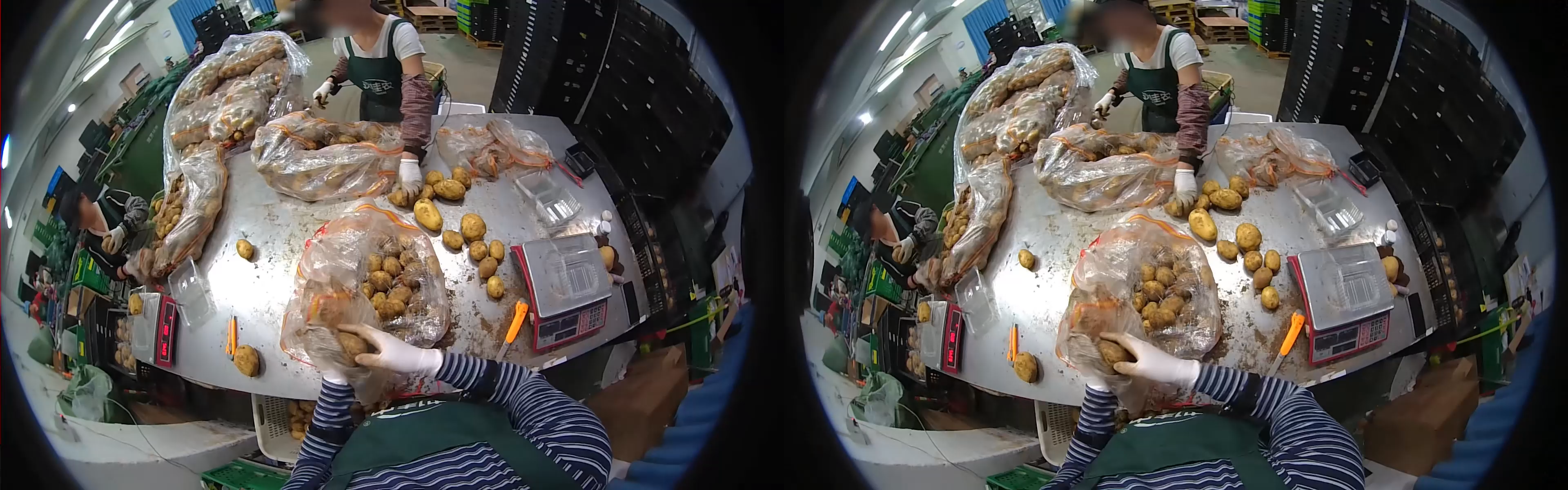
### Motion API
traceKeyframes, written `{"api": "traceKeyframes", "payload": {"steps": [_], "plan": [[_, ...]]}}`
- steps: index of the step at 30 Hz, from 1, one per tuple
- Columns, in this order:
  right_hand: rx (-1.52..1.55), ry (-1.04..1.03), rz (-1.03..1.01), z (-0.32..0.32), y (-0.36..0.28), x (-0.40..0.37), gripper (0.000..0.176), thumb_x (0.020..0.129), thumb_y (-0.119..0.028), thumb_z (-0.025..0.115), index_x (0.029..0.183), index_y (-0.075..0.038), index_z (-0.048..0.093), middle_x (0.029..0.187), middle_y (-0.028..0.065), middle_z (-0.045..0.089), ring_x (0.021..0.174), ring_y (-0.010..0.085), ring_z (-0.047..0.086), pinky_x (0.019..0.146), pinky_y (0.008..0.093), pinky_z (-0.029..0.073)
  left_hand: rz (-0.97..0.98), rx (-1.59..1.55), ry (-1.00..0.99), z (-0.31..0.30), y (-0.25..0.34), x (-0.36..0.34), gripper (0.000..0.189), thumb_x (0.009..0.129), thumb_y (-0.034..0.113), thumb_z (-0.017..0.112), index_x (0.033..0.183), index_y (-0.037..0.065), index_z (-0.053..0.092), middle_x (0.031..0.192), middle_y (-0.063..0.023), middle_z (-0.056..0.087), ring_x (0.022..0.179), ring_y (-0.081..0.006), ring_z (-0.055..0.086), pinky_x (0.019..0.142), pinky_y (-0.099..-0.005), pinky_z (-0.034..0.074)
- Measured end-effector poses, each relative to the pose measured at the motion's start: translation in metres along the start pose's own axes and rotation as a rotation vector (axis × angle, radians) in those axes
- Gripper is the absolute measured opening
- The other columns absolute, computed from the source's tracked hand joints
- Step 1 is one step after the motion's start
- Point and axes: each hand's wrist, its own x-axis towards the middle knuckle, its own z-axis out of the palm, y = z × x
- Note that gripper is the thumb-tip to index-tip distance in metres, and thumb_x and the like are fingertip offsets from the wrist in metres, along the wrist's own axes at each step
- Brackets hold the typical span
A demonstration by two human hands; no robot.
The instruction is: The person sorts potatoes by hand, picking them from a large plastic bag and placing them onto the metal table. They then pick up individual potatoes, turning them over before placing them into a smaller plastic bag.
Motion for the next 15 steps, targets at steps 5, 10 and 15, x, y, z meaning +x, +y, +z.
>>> {"api": "traceKeyframes", "payload": {"steps": [5,10,15], "plan": [[0.361,0.052,-0.016,-0.010,-0.018,-0.013,0.068,0.084,-0.024,0.071,0.138,-0.003,0.035,0.136,0.0120,0.044,0.128,0.0218,0.040,0.110,0.0343,0.030,0.247,0.414,0.243,0.022,0.028,0.000,0.063,0.100,0.051,0.025,0.143,0.005,0.030,0.142,-0.0149,0.037,0.128,-0.0299,0.040,0.107,-0.0423,0.036],[-0.004,0.327,-0.098,-0.019,-0.048,-0.012,0.061,0.080,-0.021,0.073,0.131,-0.003,0.044,0.124,0.0130,0.048,0.120,0.0237,0.047,0.103,0.0369,0.039,0.193,0.995,0.090,0.013,0.033,-0.014,0.067,0.098,0.054,0.030,0.146,0.007,0.025,0.145,-0.0160,0.034,0.131,-0.0320,0.038,0.105,-0.0470,0.039],[-0.532,0.330,-0.214,-0.006,-0.043,-0.008,0.060,0.075,-0.020,0.074,0.127,-0.004,0.048,0.118,0.0193,0.049,0.117,0.0334,0.049,0.101,0.0382,0.040,0.302,0.701,0.272,0.110,-0.020,-0.014,0.073,0.096,0.058,0.033,0.143,0.003,0.028,0.141,-0.0156,0.039,0.126,-0.0302,0.044,0.104,-0.0428,0.040]]}}
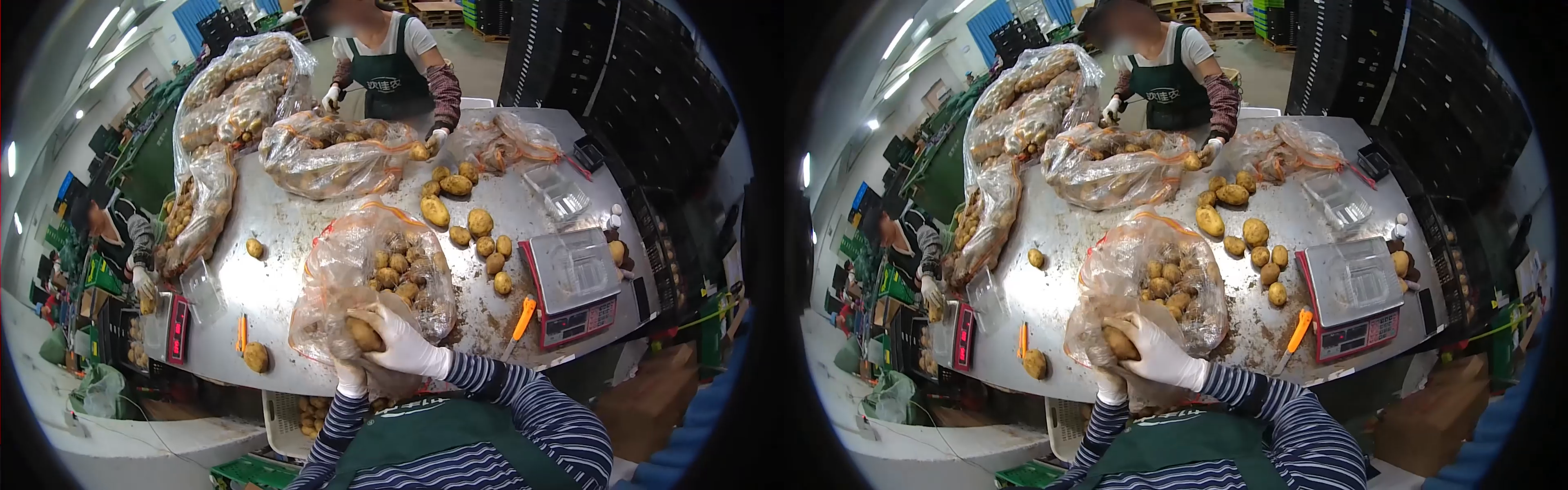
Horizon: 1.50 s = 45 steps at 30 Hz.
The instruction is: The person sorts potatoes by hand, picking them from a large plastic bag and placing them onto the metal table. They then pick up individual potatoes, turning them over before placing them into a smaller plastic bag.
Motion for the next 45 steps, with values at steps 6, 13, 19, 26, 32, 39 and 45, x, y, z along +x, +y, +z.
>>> {"api": "traceKeyframes", "payload": {"steps": [6,13,19,26,32,39,45], "plan": [[0.546,-0.081,0.157,-0.011,0.010,-0.006,0.060,0.073,-0.023,0.079,0.123,-0.003,0.051,0.120,0.0131,0.055,0.115,0.0214,0.052,0.100,0.0332,0.040,-0.177,-0.249,-0.089,-0.008,0.004,0.017,0.059,0.098,0.045,0.038,0.137,0.002,0.035,0.129,-0.0155,0.049,0.114,-0.0299,0.054,0.099,-0.0404,0.047],[1.354,-0.080,0.389,-0.029,0.030,-0.007,0.061,0.093,-0.036,0.056,0.139,-0.002,0.034,0.131,0.0151,0.048,0.117,0.0197,0.051,0.102,0.0339,0.040,-0.042,-0.087,-0.362,-0.141,-0.009,0.060,0.063,0.100,0.046,0.034,0.145,0.002,0.024,0.136,-0.0141,0.044,0.124,-0.0270,0.046,0.105,-0.0377,0.039],[0.136,0.150,0.119,0.040,0.048,-0.009,0.064,0.095,-0.045,0.049,0.131,0.005,0.034,0.117,0.0302,0.051,0.109,0.0401,0.053,0.088,0.0388,0.045,0.218,0.016,-0.042,0.046,0.023,-0.007,0.038,0.100,0.021,0.041,0.132,0.001,0.046,0.135,-0.0131,0.047,0.124,-0.0240,0.046,0.108,-0.0350,0.034],[0.123,-0.257,0.245,0.003,0.023,-0.009,0.063,0.089,-0.044,0.057,0.128,0.001,0.037,0.097,0.0302,0.062,0.090,0.0407,0.063,0.079,0.0409,0.050,0.002,0.195,0.072,0.032,0.040,0.017,0.047,0.100,0.022,0.041,0.141,0.001,0.031,0.140,-0.0120,0.042,0.126,-0.0246,0.044,0.106,-0.0350,0.037],[0.275,-0.029,0.252,-0.029,0.034,-0.010,0.059,0.067,-0.026,0.083,0.114,-0.007,0.053,0.110,0.0100,0.055,0.107,0.0231,0.054,0.094,0.0356,0.044,-0.210,-0.424,-0.029,-0.004,0.059,0.027,0.060,0.097,0.031,0.045,0.145,0.002,0.025,0.138,-0.0123,0.043,0.121,-0.0272,0.048,0.100,-0.0369,0.043],[0.443,0.094,0.206,-0.031,0.027,-0.001,0.065,0.064,-0.019,0.086,0.120,-0.005,0.055,0.118,0.0123,0.047,0.115,0.0244,0.050,0.098,0.0348,0.042,-0.043,0.277,-0.027,-0.041,0.032,0.017,0.063,0.097,0.050,0.039,0.144,0.007,0.030,0.135,-0.0134,0.046,0.115,-0.0283,0.053,0.093,-0.0434,0.050],[0.251,0.184,0.139,-0.032,0.006,0.006,0.068,0.062,-0.016,0.087,0.121,-0.005,0.056,0.114,0.0122,0.056,0.106,0.0241,0.057,0.091,0.0330,0.047,-0.071,0.601,-0.214,0.023,0.058,0.020,0.060,0.090,0.014,0.061,0.141,0.002,0.032,0.134,-0.0149,0.047,0.119,-0.0251,0.051,0.100,-0.0366,0.045]]}}
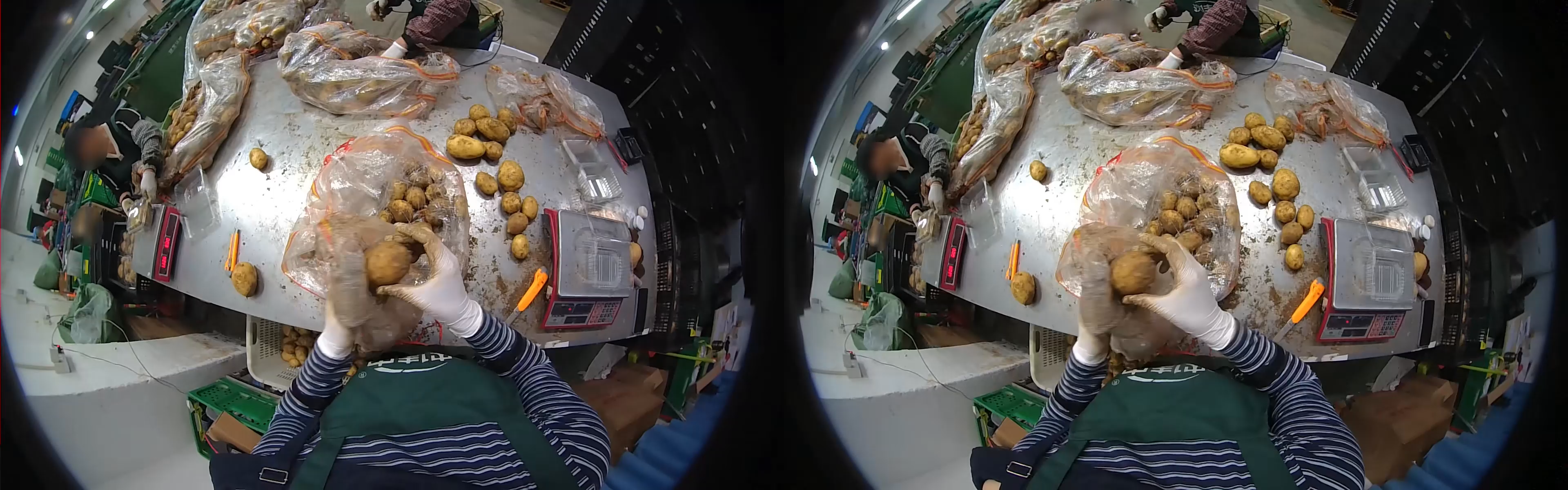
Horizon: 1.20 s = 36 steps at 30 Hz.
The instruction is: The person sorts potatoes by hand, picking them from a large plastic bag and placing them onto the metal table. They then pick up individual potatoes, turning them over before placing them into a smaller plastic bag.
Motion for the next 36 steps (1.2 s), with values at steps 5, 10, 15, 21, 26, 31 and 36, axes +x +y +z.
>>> {"api": "traceKeyframes", "payload": {"steps": [5,10,15,21,26,31,36], "plan": [[-0.039,0.030,-0.095,0.002,0.006,0.005,0.075,0.062,-0.020,0.087,0.127,-0.006,0.053,0.110,0.0147,0.060,0.103,0.0276,0.060,0.089,0.0355,0.048,-0.160,-0.981,-0.043,0.027,0.022,-0.014,0.063,0.098,0.045,0.041,0.144,0.004,0.027,0.139,-0.0156,0.043,0.124,-0.0274,0.047,0.103,-0.0384,0.043],[0.062,-0.062,0.111,0.007,0.029,-0.005,0.086,0.067,-0.018,0.085,0.138,-0.002,0.039,0.136,0.0147,0.046,0.124,0.0246,0.047,0.103,0.0357,0.040,-0.358,-0.919,-0.060,0.024,0.007,-0.012,0.066,0.098,0.051,0.033,0.144,0.005,0.027,0.140,-0.0173,0.041,0.125,-0.0286,0.046,0.103,-0.0403,0.043],[0.075,-0.099,-0.023,-0.005,0.007,-0.003,0.085,0.075,-0.024,0.079,0.143,-0.002,0.033,0.136,0.0180,0.046,0.127,0.0276,0.045,0.106,0.0370,0.036,0.015,-1.201,-0.159,-0.019,-0.037,-0.001,0.051,0.100,0.039,0.037,0.136,0.002,0.039,0.127,-0.0159,0.050,0.117,-0.0289,0.052,0.098,-0.0393,0.047],[0.127,-0.299,0.040,0.010,0.025,-0.013,0.083,0.085,-0.027,0.068,0.144,0.004,0.019,0.143,0.0262,0.033,0.135,0.0357,0.034,0.111,0.0396,0.028,-0.124,-0.487,0.028,0.014,0.035,0.002,0.074,0.094,0.031,0.055,0.147,0.000,0.014,0.141,-0.0168,0.039,0.125,-0.0248,0.047,0.102,-0.0370,0.043],[-0.160,-0.292,0.000,0.008,0.027,-0.012,0.076,0.082,-0.026,0.068,0.139,0.005,0.027,0.133,0.0307,0.040,0.123,0.0455,0.042,0.104,0.0442,0.036,-0.013,-0.589,0.062,0.022,0.022,0.018,0.053,0.097,0.021,0.049,0.141,-0.001,0.031,0.130,-0.0149,0.051,0.117,-0.0221,0.053,0.097,-0.0328,0.046],[-0.274,-0.499,-0.125,0.001,0.024,-0.002,0.073,0.082,-0.021,0.067,0.139,0.005,0.029,0.129,0.0306,0.044,0.120,0.0447,0.045,0.102,0.0433,0.038,-0.170,-0.737,-0.063,0.014,-0.008,0.037,0.051,0.099,0.030,0.045,0.141,0.002,0.036,0.135,-0.0129,0.048,0.120,-0.0240,0.051,0.100,-0.0353,0.044],[0.129,-0.640,-0.043,-0.004,0.018,-0.004,0.079,0.085,-0.029,0.067,0.142,0.004,0.024,0.132,0.0265,0.045,0.126,0.0374,0.044,0.105,0.0404,0.035,-0.146,-0.823,0.121,-0.004,-0.042,0.037,0.057,0.100,0.044,0.030,0.141,0.005,0.036,0.135,-0.0106,0.048,0.122,-0.0239,0.049,0.092,-0.0373,0.050]]}}
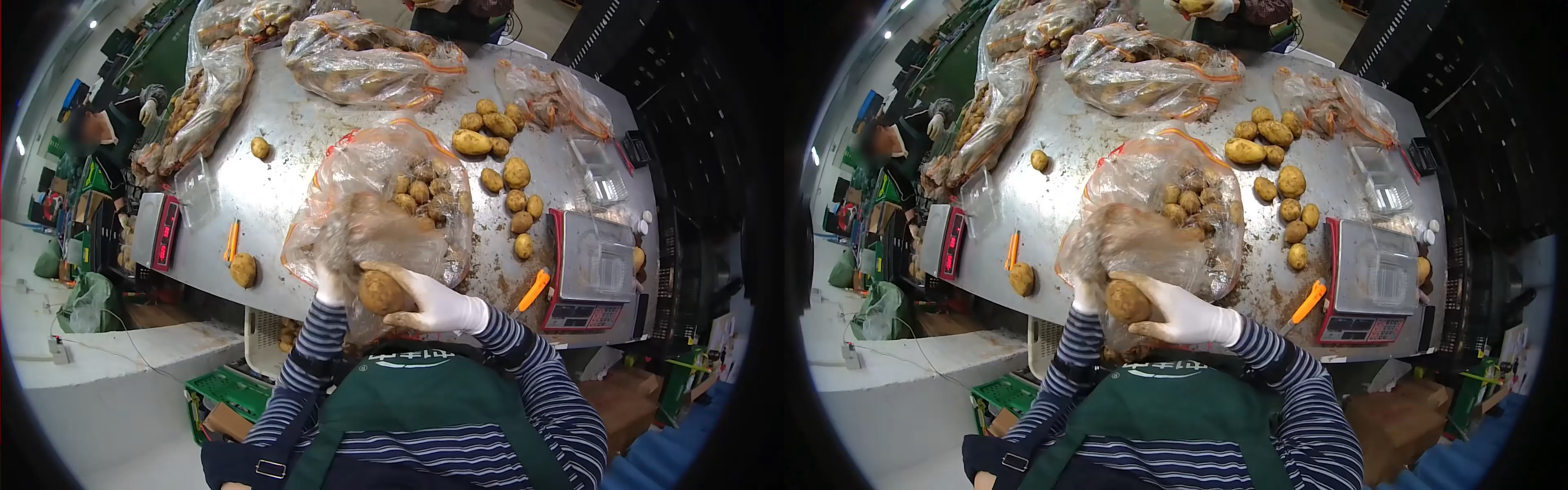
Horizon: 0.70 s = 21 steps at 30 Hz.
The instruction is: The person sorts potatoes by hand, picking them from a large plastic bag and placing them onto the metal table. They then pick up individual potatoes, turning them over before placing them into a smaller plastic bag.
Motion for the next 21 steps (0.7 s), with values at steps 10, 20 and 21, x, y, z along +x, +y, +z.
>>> {"api": "traceKeyframes", "payload": {"steps": [10,20,21], "plan": [[0.043,0.177,0.314,-0.003,0.009,-0.002,0.067,0.084,-0.041,0.065,0.128,0.001,0.037,0.115,0.0258,0.058,0.109,0.0338,0.059,0.092,0.0390,0.046,-0.160,0.040,-0.042,0.060,0.026,-0.057,0.051,0.100,0.037,0.040,0.137,0.002,0.040,0.132,-0.0112,0.050,0.123,-0.0251,0.049,0.104,-0.0388,0.041],[-0.505,-0.164,0.034,0.009,0.033,-0.018,0.068,0.068,-0.031,0.073,0.126,-0.002,0.050,0.099,0.0175,0.061,0.091,0.0352,0.059,0.087,0.0410,0.045,-0.478,-0.164,0.114,-0.012,-0.047,-0.028,0.050,0.100,0.037,0.039,0.133,0.001,0.045,0.125,-0.0135,0.056,0.112,-0.0250,0.056,0.094,-0.0394,0.048],[-0.421,-0.103,-0.012,0.006,0.037,-0.026,0.067,0.071,-0.030,0.072,0.127,-0.003,0.049,0.102,0.0182,0.062,0.094,0.0330,0.060,0.087,0.0400,0.047,-0.559,-0.085,0.217,-0.008,-0.047,-0.024,0.048,0.100,0.036,0.038,0.132,0.001,0.046,0.124,-0.0133,0.057,0.110,-0.0238,0.057,0.092,-0.0387,0.049]]}}
